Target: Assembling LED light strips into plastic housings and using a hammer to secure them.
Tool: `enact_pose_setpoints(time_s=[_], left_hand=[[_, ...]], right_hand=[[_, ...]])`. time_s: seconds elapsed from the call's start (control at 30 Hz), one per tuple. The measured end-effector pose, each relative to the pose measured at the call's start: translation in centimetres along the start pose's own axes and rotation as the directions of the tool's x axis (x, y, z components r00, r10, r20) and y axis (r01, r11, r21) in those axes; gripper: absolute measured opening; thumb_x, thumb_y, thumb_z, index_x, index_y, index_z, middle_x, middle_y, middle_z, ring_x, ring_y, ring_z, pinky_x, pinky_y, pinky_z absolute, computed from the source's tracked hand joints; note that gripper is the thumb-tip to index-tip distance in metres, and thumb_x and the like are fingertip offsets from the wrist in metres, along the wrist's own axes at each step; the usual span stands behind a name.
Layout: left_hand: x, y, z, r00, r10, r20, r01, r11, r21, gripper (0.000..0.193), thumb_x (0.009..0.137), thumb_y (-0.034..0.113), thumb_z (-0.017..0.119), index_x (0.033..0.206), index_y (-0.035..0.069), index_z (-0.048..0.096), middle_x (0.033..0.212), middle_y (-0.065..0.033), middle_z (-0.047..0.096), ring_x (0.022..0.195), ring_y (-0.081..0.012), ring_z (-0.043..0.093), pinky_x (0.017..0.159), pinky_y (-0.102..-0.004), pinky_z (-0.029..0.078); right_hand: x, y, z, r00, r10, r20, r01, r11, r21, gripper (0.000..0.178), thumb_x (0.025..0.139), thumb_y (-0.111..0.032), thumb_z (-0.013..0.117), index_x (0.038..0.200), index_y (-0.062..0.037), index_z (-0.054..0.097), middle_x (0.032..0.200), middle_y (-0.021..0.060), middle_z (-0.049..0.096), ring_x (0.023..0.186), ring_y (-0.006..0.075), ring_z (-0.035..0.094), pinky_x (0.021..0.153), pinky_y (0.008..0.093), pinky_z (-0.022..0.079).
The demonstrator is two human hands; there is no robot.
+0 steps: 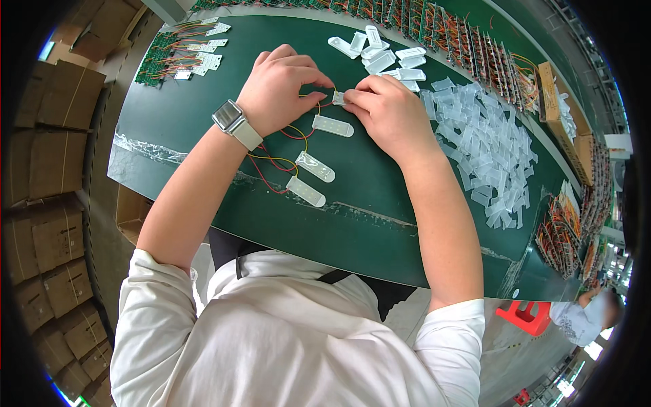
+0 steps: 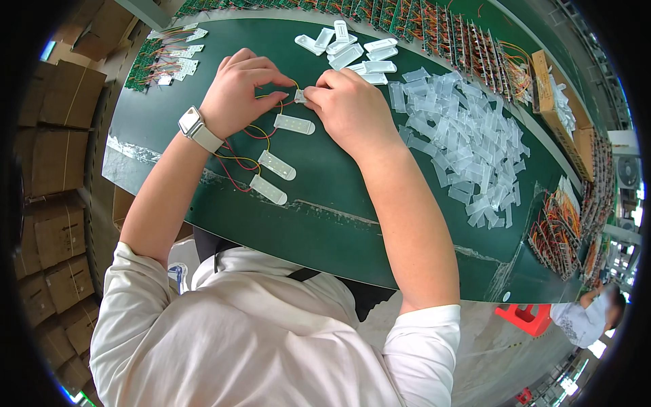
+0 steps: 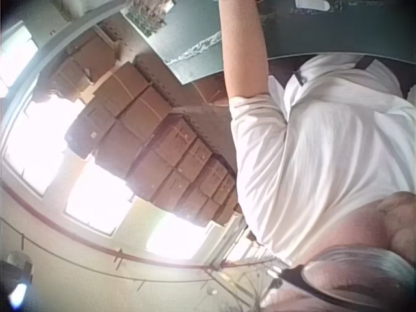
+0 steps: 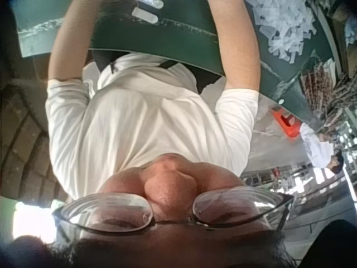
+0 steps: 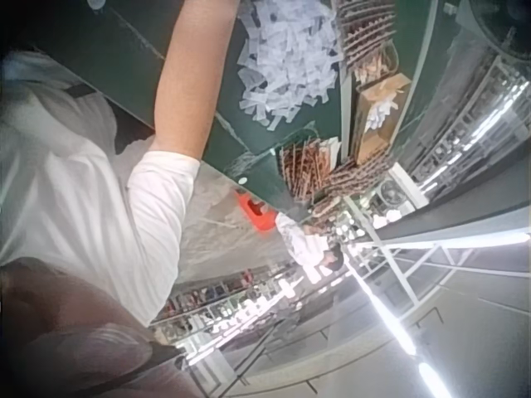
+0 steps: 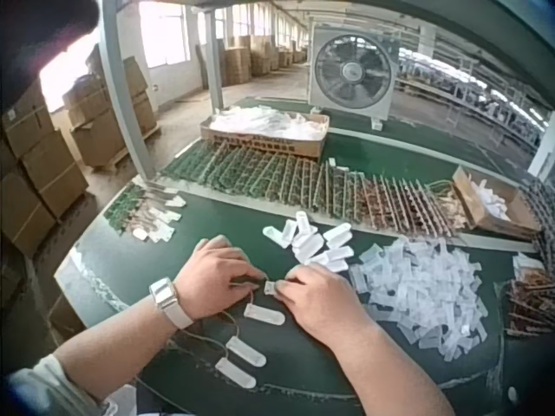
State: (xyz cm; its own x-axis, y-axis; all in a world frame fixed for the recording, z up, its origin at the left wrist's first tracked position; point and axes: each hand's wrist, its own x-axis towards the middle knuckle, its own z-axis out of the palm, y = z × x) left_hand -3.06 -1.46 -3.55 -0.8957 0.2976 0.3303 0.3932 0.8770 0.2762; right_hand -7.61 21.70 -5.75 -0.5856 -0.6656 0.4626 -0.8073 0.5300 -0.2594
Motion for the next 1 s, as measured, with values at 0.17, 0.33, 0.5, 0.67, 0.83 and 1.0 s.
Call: enact_pose_setpoints(time_s=[0.17, 0.33, 0.5, 0.67, 0.83, 1.0], left_hand=[[0.0, -0.8, 0.8, 0.996, 0.014, 0.086, -0.003, 0.992, -0.128, 0.026, 0.079, 0.018, 0.086, 0.104, 0.013, 0.081, 0.100, -0.0022, 0.074, 0.096, -0.0255, 0.063, 0.090, -0.0384, 0.053], [-0.3, -0.2, 1.3, 1.000, 0.004, 0.003, -0.004, 0.985, -0.172, 0.030, 0.080, 0.018, 0.086, 0.108, 0.011, 0.081, 0.106, -0.0050, 0.073, 0.103, -0.0270, 0.064, 0.095, -0.0395, 0.055], [-0.3, -0.1, 1.2, 0.998, -0.053, 0.043, 0.061, 0.978, -0.200, 0.033, 0.081, 0.017, 0.083, 0.113, 0.010, 0.080, 0.114, -0.0067, 0.072, 0.116, -0.0280, 0.064, 0.105, -0.0395, 0.052], [-0.3, 0.3, 1.7, 1.000, -0.011, 0.022, 0.014, 0.991, -0.137, 0.032, 0.083, 0.017, 0.081, 0.114, 0.011, 0.081, 0.121, -0.0046, 0.071, 0.121, -0.0283, 0.062, 0.109, -0.0414, 0.049], [-0.7, 0.3, 2.1, 1.000, -0.011, -0.005, 0.010, 0.998, -0.070, 0.029, 0.086, 0.020, 0.079, 0.115, 0.014, 0.082, 0.124, -0.0016, 0.070, 0.128, -0.0264, 0.059, 0.116, -0.0462, 0.040], [-0.6, 0.2, 2.1, 0.999, -0.044, 0.018, 0.045, 0.998, -0.053, 0.028, 0.088, 0.027, 0.081, 0.114, 0.017, 0.082, 0.125, 0.0010, 0.070, 0.130, -0.0251, 0.058, 0.120, -0.0487, 0.033]], right_hand=[[0.1, 0.1, 0.2, 1.000, -0.016, 0.005, 0.016, 0.999, 0.042, 0.017, 0.085, -0.018, 0.082, 0.101, -0.0117, 0.081, 0.091, 0.0021, 0.069, 0.092, 0.0211, 0.069, 0.078, 0.0369, 0.060], [0.1, 0.2, 0.3, 1.000, -0.018, -0.002, 0.018, 0.998, 0.067, 0.018, 0.085, -0.016, 0.082, 0.102, -0.0100, 0.080, 0.091, 0.0035, 0.069, 0.093, 0.0221, 0.069, 0.080, 0.0372, 0.060], [0.1, 0.2, 0.3, 1.000, -0.022, 0.006, 0.022, 0.996, 0.085, 0.018, 0.086, -0.014, 0.081, 0.102, -0.0091, 0.080, 0.092, 0.0045, 0.069, 0.094, 0.0228, 0.069, 0.082, 0.0376, 0.060], [0.1, 0.3, 0.1, 0.999, -0.020, 0.028, 0.017, 0.995, 0.098, 0.018, 0.086, -0.014, 0.081, 0.103, -0.0087, 0.079, 0.093, 0.0052, 0.069, 0.095, 0.0238, 0.068, 0.084, 0.0381, 0.059], [0.1, 0.4, 0.0, 0.999, -0.024, 0.026, 0.021, 0.993, 0.117, 0.017, 0.086, -0.014, 0.081, 0.102, -0.0078, 0.078, 0.093, 0.0054, 0.068, 0.095, 0.0244, 0.068, 0.084, 0.0385, 0.059], [0.2, 0.4, 0.1, 0.999, -0.026, 0.025, 0.022, 0.992, 0.122, 0.017, 0.086, -0.013, 0.081, 0.102, -0.0074, 0.078, 0.093, 0.0054, 0.068, 0.096, 0.0245, 0.068, 0.084, 0.0387, 0.059]])
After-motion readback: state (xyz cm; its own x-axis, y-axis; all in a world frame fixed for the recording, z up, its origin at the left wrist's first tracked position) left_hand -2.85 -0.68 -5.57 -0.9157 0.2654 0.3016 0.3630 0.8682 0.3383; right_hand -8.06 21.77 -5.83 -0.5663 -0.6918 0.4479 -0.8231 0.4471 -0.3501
